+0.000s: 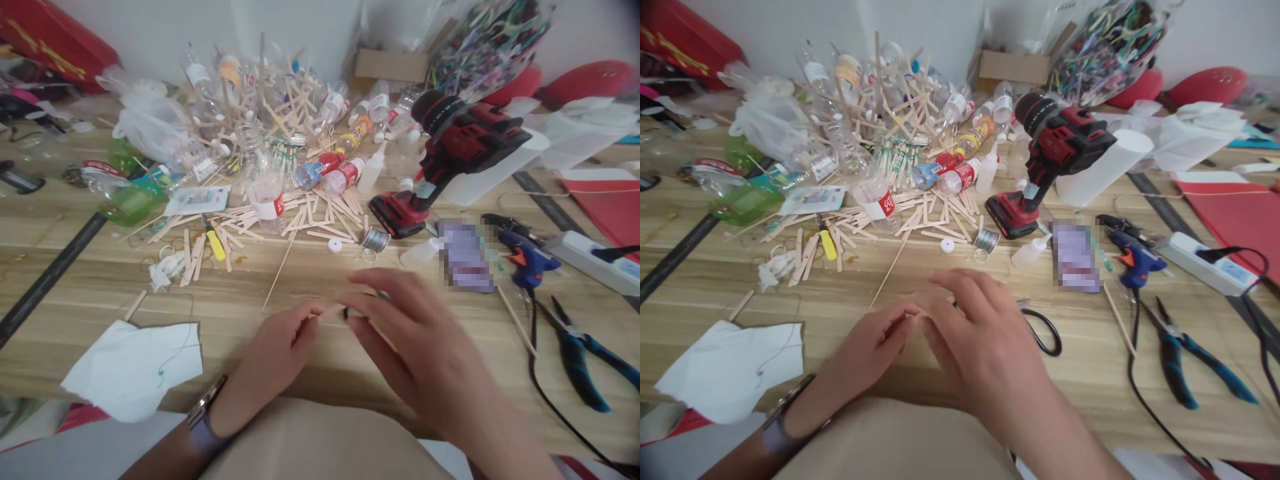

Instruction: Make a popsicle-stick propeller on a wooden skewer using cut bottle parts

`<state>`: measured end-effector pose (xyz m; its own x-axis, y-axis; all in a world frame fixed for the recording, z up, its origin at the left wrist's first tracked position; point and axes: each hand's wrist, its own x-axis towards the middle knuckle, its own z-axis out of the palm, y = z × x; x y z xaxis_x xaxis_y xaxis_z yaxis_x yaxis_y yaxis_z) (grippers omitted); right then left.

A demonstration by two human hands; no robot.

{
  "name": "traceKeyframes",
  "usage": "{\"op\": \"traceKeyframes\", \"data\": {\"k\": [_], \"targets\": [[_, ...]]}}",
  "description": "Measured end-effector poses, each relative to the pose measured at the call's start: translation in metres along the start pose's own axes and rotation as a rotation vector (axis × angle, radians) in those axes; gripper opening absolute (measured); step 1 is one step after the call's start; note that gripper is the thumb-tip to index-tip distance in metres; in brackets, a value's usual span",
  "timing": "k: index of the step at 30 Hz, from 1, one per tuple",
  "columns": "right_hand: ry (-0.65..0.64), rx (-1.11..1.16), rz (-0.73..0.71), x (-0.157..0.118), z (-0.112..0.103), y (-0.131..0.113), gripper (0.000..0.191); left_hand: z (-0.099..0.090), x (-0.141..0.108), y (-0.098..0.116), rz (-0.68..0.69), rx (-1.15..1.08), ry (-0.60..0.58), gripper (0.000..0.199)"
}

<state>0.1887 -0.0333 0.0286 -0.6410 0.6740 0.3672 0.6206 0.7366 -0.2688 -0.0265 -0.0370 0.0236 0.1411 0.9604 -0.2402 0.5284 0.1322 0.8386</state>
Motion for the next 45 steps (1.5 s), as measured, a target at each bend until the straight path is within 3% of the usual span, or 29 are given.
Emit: {"op": "traceKeyframes", "data": {"k": [2, 5, 7, 9, 11, 12, 16, 21, 24, 28, 29, 32, 35, 37, 39, 42, 45], "targets": [[-0.102, 0.028, -0.055, 0.027, 0.012, 0.010, 0.022, 0.000, -0.002, 0.000, 0.098, 0.023, -0.056, 0.029], [-0.177, 0.080, -0.010, 0.028, 0.025, 0.013, 0.022, -0.005, -0.001, -0.001, 0.134, 0.104, -0.144, 0.028], [-0.191, 0.127, 0.029, 0.013, 0.031, 0.011, 0.021, -0.014, 0.005, -0.003, 0.099, 0.208, -0.072, 0.030], [-0.195, 0.152, 0.029, -0.002, 0.038, 0.009, 0.023, -0.026, 0.018, -0.006, 0.047, 0.348, 0.129, 0.024], [-0.163, 0.165, -0.010, -0.010, 0.048, 0.009, 0.026, -0.035, 0.035, -0.009, 0.002, 0.613, 0.238, 0.022], [-0.138, 0.174, -0.040, -0.012, 0.054, 0.009, 0.026, -0.039, 0.045, -0.011, -0.001, 0.742, 0.245, 0.022], [-0.089, 0.200, -0.205, -0.008, 0.076, 0.004, 0.030, -0.042, 0.088, -0.020, -0.019, 0.820, 0.227, 0.021], [-0.297, 0.164, -0.399, 0.020, 0.086, -0.014, 0.019, -0.045, 0.125, -0.021, -0.047, 0.836, 0.204, 0.020], [-0.390, 0.162, -0.393, 0.044, 0.091, -0.026, 0.016, -0.055, 0.123, -0.007, -0.041, 0.817, 0.182, 0.016], [-0.363, 0.123, -0.273, 0.081, 0.106, -0.022, 0.016, -0.079, 0.094, 0.024, -0.034, 0.759, 0.174, 0.019], [-0.350, 0.113, -0.220, 0.091, 0.109, -0.015, 0.016, -0.085, 0.084, 0.032, -0.037, 0.723, 0.179, 0.017], [-0.269, 0.071, 0.042, 0.118, 0.107, 0.013, 0.019, -0.095, 0.051, 0.044, -0.013, 0.298, 0.217, 0.010], [-0.164, 0.104, 0.289, 0.126, 0.083, 0.036, 0.021, -0.085, 0.022, 0.038, 0.008, -0.192, 0.347, 0.009], [-0.131, 0.196, 0.378, 0.116, 0.062, 0.039, 0.022, -0.069, 0.009, 0.028, 0.008, -0.405, 0.492, 0.013], [-0.152, 0.314, 0.400, 0.096, 0.045, 0.032, 0.027, -0.051, 0.001, 0.017, -0.035, -0.563, 0.563, 0.016], [-0.169, 0.769, 0.498, 0.064, 0.037, 0.013, 0.026, -0.027, -0.005, 0.003, -0.113, -0.763, 0.577, 0.018], [-0.110, 0.780, 0.535, 0.041, 0.044, 0.003, 0.028, -0.010, -0.009, -0.006, -0.126, -0.823, 0.532, 0.021]]}}
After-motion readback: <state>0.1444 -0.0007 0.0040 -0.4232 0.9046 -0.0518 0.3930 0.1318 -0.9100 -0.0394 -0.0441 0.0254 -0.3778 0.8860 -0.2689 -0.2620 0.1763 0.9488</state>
